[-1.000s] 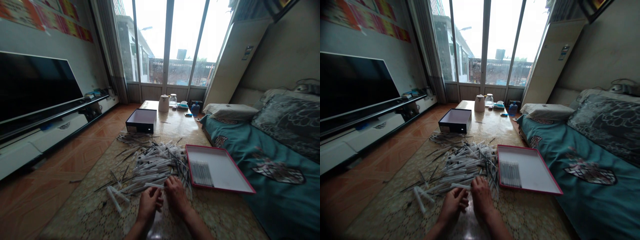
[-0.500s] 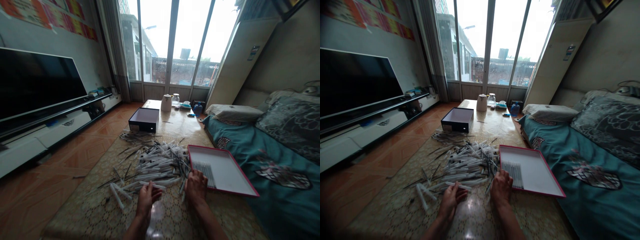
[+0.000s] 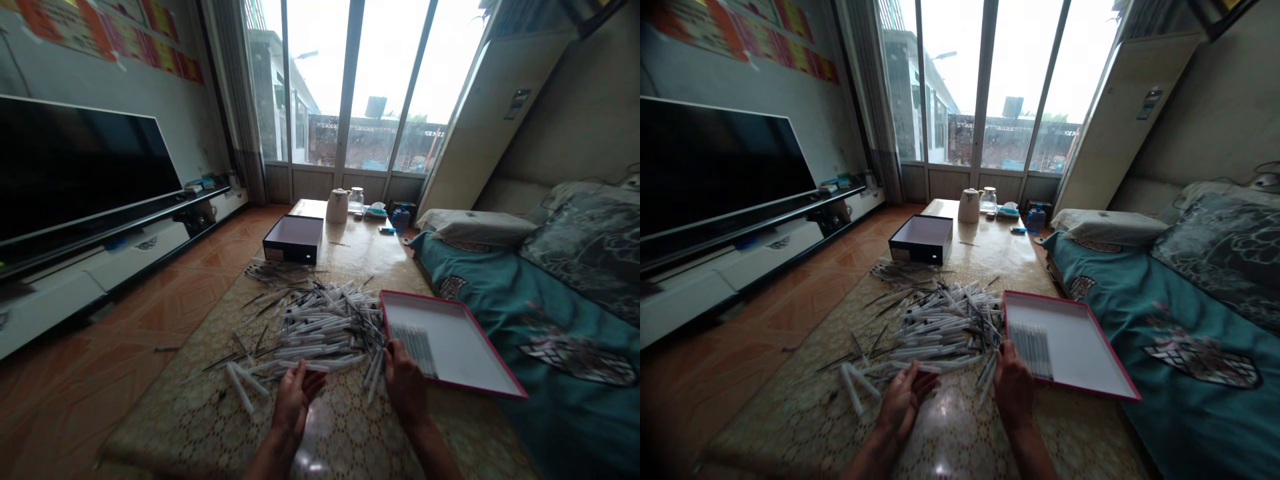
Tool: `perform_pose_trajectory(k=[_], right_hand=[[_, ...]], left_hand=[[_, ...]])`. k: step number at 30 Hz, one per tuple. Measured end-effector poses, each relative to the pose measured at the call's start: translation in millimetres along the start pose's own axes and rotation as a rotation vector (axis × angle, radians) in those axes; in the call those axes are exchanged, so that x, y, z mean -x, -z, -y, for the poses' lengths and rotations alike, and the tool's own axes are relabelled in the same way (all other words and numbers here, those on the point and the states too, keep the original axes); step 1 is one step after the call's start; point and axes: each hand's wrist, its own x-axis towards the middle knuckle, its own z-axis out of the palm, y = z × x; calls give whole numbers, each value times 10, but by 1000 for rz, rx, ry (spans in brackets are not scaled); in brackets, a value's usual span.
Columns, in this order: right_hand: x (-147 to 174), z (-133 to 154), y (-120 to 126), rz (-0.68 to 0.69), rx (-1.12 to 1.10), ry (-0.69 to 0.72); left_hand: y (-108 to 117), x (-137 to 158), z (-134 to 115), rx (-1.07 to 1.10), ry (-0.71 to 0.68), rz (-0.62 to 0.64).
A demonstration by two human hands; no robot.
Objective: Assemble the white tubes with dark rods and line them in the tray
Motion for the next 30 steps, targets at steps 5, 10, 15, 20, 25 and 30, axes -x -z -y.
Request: perform_pose_trajectory(k=[5,10,15,20,25,30], right_hand=[[149,37,5,190,-367,149],[270,89,1,232,-312,188],[288,130,-37,235,-251,197],[299,182,-62,243,-231,223],[312,263,-42,247,-239,227],[294,327,-83,231,-340,204]], left_hand=[[-5,16,-5,43,-22,13],[-2,36,3,84,-42,4],[-1,38,3,80,-41,4],[-6,21,1,77,-46,-8],[-8,24,10,61,-41,-2],[-2,37,-6,80,-32,8]])
